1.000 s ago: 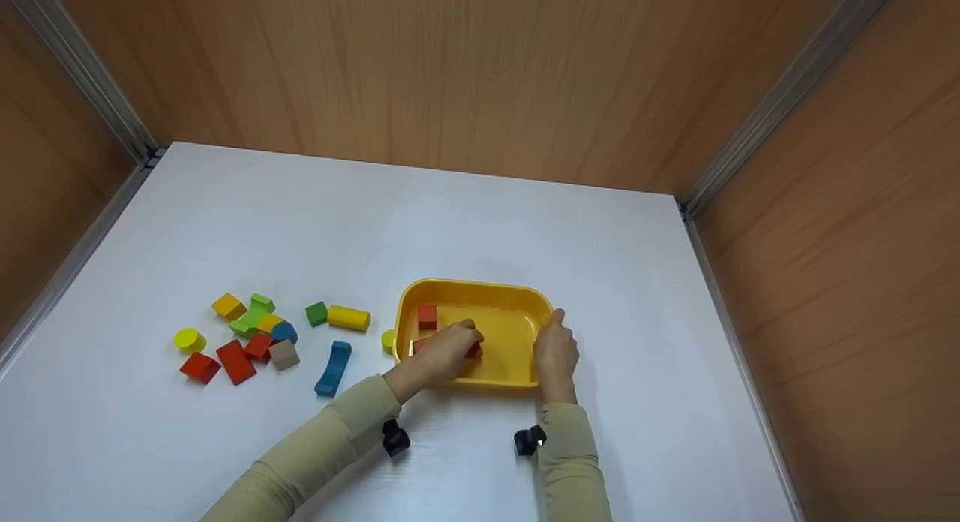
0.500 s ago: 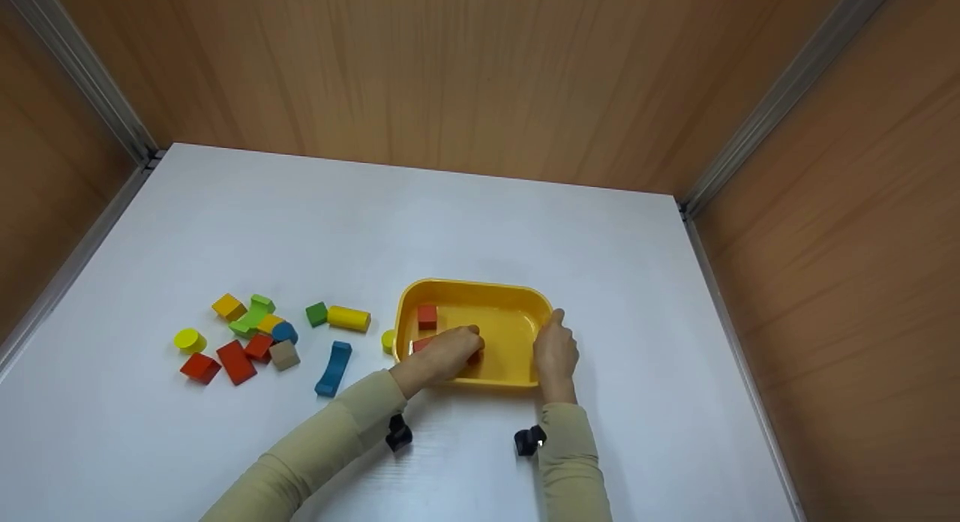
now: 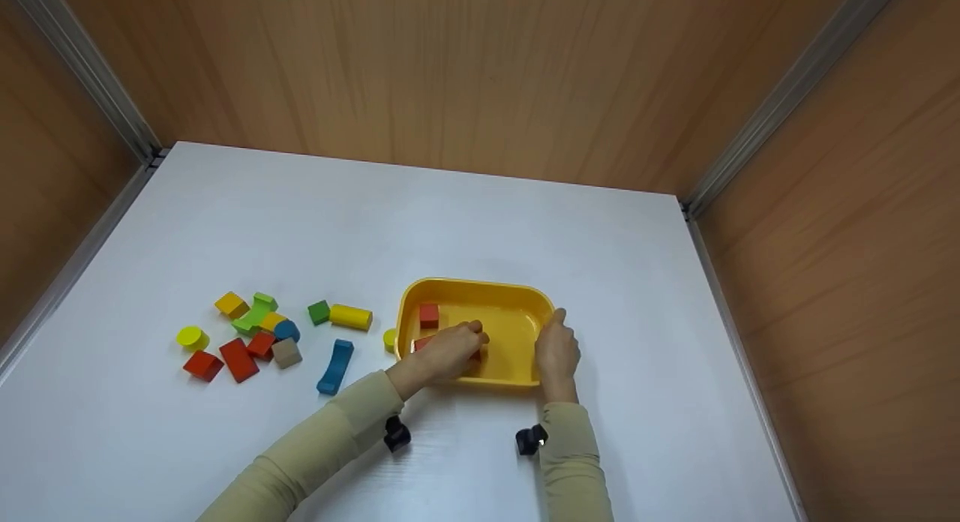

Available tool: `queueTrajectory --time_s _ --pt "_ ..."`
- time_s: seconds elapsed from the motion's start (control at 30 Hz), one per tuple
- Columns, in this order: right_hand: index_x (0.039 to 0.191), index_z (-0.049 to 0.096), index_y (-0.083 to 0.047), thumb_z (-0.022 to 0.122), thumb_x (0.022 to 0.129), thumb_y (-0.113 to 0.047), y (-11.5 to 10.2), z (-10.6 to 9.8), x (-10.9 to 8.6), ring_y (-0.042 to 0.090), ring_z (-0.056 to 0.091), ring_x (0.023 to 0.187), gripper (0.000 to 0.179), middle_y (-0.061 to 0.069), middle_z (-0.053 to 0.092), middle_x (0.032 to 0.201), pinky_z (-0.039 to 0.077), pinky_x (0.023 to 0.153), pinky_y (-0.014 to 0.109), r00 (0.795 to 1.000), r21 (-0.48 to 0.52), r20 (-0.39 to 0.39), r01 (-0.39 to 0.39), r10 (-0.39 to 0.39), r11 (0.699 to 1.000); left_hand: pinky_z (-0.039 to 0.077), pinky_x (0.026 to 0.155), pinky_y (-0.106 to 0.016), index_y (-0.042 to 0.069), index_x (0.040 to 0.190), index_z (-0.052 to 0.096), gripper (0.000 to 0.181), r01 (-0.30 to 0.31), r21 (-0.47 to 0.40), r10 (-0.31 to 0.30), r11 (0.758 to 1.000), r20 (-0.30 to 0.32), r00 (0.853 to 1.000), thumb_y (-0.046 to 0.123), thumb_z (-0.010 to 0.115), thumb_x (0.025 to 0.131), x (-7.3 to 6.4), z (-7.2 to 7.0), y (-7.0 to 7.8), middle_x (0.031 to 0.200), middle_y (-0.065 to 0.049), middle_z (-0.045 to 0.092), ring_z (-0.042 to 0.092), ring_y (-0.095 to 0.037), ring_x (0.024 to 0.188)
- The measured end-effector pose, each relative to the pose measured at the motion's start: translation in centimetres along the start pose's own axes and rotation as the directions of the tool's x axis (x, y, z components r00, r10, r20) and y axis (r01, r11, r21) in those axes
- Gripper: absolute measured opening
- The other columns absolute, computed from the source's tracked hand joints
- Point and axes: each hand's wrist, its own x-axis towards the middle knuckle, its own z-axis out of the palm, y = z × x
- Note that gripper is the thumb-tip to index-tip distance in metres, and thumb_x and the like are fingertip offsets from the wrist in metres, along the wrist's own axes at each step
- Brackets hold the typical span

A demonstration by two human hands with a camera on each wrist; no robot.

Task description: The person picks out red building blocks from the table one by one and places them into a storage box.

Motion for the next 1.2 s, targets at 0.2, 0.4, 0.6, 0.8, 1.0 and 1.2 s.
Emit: queueTrajectory --time_s 0.2,0.4,0.6,0.8,1.0,1.2 --pt "0.105 0.036 0.004 0.04 0.091 -0.011 0.1 0.0 -0.1 0.031 0.056 0.057 0.021 0.023 0.055 0.073 0.042 0.043 0.037 0.999 -0.006 -0.024 0.033 -0.033 0.999 0.048 0.067 -0.027 0.004 0.098 0.061 0.021 0.028 -0.027 -0.031 0.999 -0.117 0.993 0.016 0.063 0.081 -0.8 -0.9 0.1 0.089 -0.008 0.055 0.053 -0.019 0.077" --pt "0.103 0.037 0.004 0.042 0.09 -0.01 0.1 0.1 -0.1 0.033 0.057 0.057 0.019 0.024 0.056 0.073 0.043 0.043 0.039 0.997 -0.006 -0.048 0.054 -0.054 0.999 0.047 0.073 -0.025 0.002 0.104 0.057 0.027 0.092 -0.123 -0.117 0.988 -0.211 0.97 0.018 0.062 0.082 -2.0 -2.0 -0.2 0.092 -0.008 0.054 0.052 -0.018 0.079" --pt "0.108 0.037 0.004 0.041 0.091 -0.011 0.0 0.1 -0.1 0.031 0.056 0.058 0.023 0.022 0.056 0.074 0.043 0.045 0.038 0.999 -0.007 -0.035 0.026 -0.026 1.0 0.047 0.077 -0.026 0.001 0.107 0.056 0.029 0.127 -0.186 -0.181 0.974 -0.315 0.932 0.017 0.06 0.083 -3.6 -2.7 -1.1 0.095 -0.009 0.057 0.054 -0.018 0.084" --pt "0.108 0.037 0.003 0.039 0.092 -0.011 0.0 0.1 0.0 0.03 0.054 0.058 0.021 0.022 0.055 0.075 0.042 0.046 0.038 1.0 -0.007 -0.019 0.0 0.0 1.0 0.048 0.077 -0.028 0.0 0.108 0.057 0.03 0.215 -0.258 -0.303 0.942 -0.378 0.875 0.015 0.062 0.082 -5.6 -2.9 -2.4 0.096 -0.01 0.058 0.056 -0.019 0.084" --pt "0.109 0.036 0.003 0.038 0.092 -0.012 0.0 0.2 0.0 0.029 0.054 0.058 0.023 0.021 0.055 0.076 0.042 0.046 0.038 1.0 0.0 0.0 -0.011 0.011 1.0 0.048 0.078 -0.028 0.001 0.109 0.056 0.031 0.342 -0.292 -0.431 0.893 -0.336 0.838 0.016 0.063 0.082 -7.9 -3.0 -3.8 0.096 -0.01 0.057 0.054 -0.02 0.082" --pt "0.107 0.036 0.003 0.042 0.091 -0.011 0.0 0.1 -0.1 0.032 0.056 0.058 0.022 0.024 0.056 0.075 0.043 0.044 0.04 1.0 -0.007 -0.024 0.019 -0.019 1.0 0.049 0.074 -0.031 -0.002 0.106 0.057 0.031 0.387 -0.251 -0.457 0.887 -0.374 0.807 0.012 0.065 0.08 -10.4 -3.2 -5.9 0.092 -0.012 0.057 0.056 -0.022 0.082"
